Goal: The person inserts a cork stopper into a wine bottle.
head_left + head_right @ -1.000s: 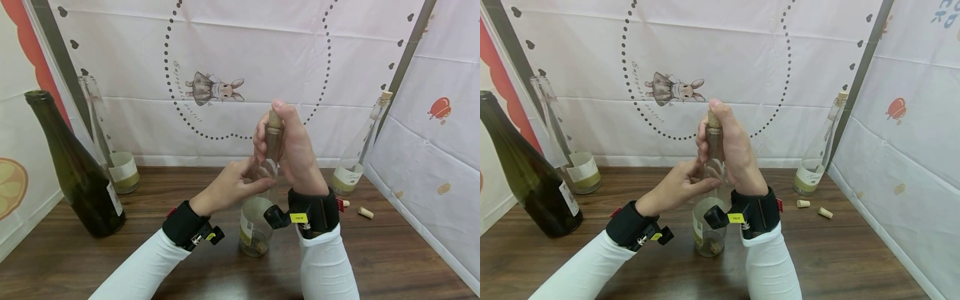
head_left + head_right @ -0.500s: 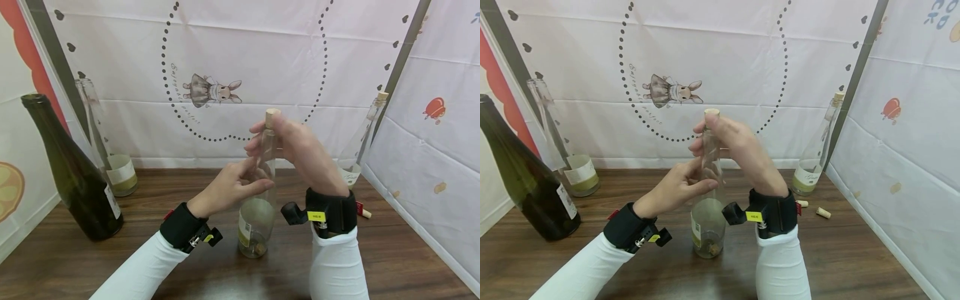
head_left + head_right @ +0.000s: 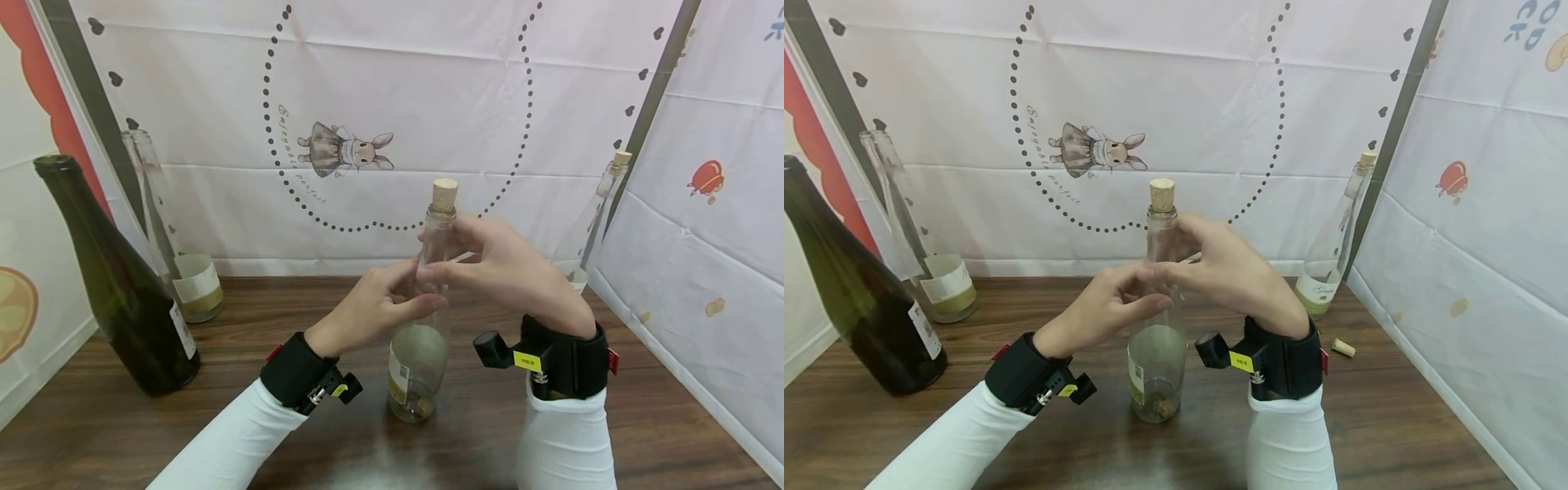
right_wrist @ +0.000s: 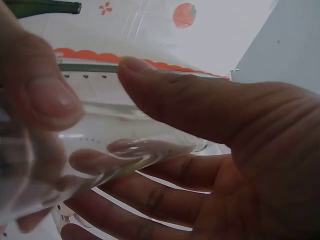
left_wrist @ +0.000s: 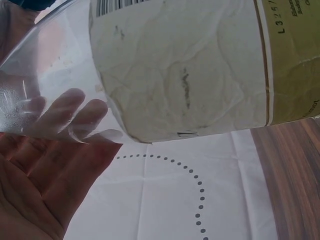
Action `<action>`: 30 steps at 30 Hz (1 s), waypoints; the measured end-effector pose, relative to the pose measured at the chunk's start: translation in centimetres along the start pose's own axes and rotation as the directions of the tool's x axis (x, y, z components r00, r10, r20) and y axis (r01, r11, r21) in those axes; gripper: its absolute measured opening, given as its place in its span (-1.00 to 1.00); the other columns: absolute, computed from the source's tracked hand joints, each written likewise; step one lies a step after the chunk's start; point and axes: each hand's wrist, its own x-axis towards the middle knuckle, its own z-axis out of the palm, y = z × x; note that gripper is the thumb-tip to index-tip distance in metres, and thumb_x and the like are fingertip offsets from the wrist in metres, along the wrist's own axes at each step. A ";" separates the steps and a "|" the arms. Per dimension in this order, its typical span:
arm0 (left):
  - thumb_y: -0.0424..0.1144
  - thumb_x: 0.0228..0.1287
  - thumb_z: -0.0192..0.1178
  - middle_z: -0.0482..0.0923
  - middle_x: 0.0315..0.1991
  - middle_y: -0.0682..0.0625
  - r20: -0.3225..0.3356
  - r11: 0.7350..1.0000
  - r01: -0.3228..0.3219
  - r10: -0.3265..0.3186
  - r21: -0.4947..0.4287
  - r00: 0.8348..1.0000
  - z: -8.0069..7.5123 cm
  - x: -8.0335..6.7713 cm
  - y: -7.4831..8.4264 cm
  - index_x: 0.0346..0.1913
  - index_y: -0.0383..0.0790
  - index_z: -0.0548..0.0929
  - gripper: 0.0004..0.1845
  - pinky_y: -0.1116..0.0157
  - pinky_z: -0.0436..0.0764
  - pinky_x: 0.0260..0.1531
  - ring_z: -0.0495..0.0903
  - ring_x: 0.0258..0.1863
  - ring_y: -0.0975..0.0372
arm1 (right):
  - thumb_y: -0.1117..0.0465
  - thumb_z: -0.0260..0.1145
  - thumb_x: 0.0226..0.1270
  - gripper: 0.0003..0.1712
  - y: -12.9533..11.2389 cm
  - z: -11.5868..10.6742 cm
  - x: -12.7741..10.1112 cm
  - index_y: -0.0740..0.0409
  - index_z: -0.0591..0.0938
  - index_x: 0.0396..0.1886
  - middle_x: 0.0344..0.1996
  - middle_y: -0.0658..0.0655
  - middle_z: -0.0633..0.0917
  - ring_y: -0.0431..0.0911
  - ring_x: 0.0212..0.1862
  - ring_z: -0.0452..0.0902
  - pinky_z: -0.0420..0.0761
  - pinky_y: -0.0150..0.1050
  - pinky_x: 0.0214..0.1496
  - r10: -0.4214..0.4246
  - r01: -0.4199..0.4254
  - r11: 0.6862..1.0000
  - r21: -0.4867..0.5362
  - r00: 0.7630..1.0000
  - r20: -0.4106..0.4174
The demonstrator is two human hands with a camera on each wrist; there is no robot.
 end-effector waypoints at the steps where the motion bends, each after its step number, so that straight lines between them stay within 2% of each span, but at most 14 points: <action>1: 0.22 0.54 0.22 0.78 -0.14 0.17 -0.001 1.000 -0.001 0.001 -0.002 1.000 0.0 0.0 0.0 0.29 -0.13 0.63 -0.45 0.02 0.74 -0.13 0.77 -0.14 0.29 | 0.10 0.53 0.43 -0.60 0.0 0.0 0.0 0.07 0.66 0.16 -0.02 0.01 0.78 -0.09 0.12 0.68 0.61 0.06 0.22 0.004 -0.004 1.000 -0.016 1.000 -0.001; 4: -0.09 0.56 0.31 0.78 -0.10 0.18 -0.006 1.000 -0.016 0.016 0.003 1.000 0.0 0.2 0.0 0.17 -0.15 0.68 -0.71 0.03 0.73 -0.13 0.77 -0.12 0.29 | 0.11 0.53 0.43 -0.60 -0.1 -0.1 0.0 0.07 0.66 0.16 -0.01 0.01 0.78 -0.08 0.11 0.69 0.63 0.05 0.19 0.016 -0.017 0.999 -0.035 1.000 -0.008; 7: -0.19 0.53 0.33 0.78 -0.08 0.17 -0.009 1.000 -0.024 0.024 0.016 1.000 0.0 0.3 0.0 0.16 -0.16 0.70 -0.75 0.08 0.74 -0.12 0.76 -0.10 0.29 | 0.13 0.51 0.45 -0.62 -0.1 -0.1 0.0 0.08 0.65 0.17 -0.02 0.02 0.78 -0.08 0.09 0.69 0.64 0.04 0.17 0.017 -0.017 0.998 -0.054 1.000 -0.015; 14: -0.07 0.56 0.30 0.76 0.01 0.14 -0.003 1.000 -0.008 0.008 0.021 1.000 -0.1 0.2 -0.1 0.26 -0.16 0.68 -0.63 0.18 0.73 -0.06 0.76 -0.05 0.28 | 0.13 0.48 0.47 -0.67 0.1 0.0 0.0 0.09 0.66 0.14 -0.02 0.03 0.77 -0.07 0.08 0.70 0.65 0.02 0.13 -0.012 0.010 0.998 -0.058 0.999 -0.031; 23: -0.05 0.59 0.26 0.77 -0.04 0.15 -0.003 0.999 -0.008 0.008 0.034 1.000 -0.2 0.1 -0.2 0.28 -0.14 0.66 -0.63 0.19 0.74 -0.17 0.77 -0.12 0.29 | 0.16 0.50 0.45 -0.70 0.2 0.5 0.3 0.12 0.70 0.09 -0.09 0.03 0.78 -0.05 0.07 0.70 0.64 0.01 0.15 -0.051 0.044 0.996 -0.073 0.995 -0.091; 26: 0.05 0.61 0.21 0.77 -0.05 0.15 -0.006 0.999 -0.006 0.006 0.047 1.000 -0.2 0.1 -0.2 0.29 -0.13 0.65 -0.58 0.19 0.73 -0.20 0.76 -0.13 0.29 | 0.19 0.49 0.45 -0.70 0.2 0.6 0.4 0.13 0.71 0.11 -0.10 0.03 0.79 -0.06 0.06 0.70 0.64 0.00 0.15 -0.056 0.049 0.997 -0.065 0.993 -0.105; 30: 0.29 0.58 0.09 0.76 0.00 0.12 -0.014 0.998 0.007 -0.006 0.068 1.000 -0.1 0.1 -0.3 0.32 -0.14 0.62 -0.39 0.18 0.73 -0.18 0.75 -0.10 0.29 | 0.14 0.49 0.44 -0.69 0.2 0.7 0.4 0.11 0.72 0.09 -0.09 0.02 0.79 -0.06 0.02 0.69 0.64 -0.01 0.10 -0.026 0.017 0.997 -0.071 0.991 -0.127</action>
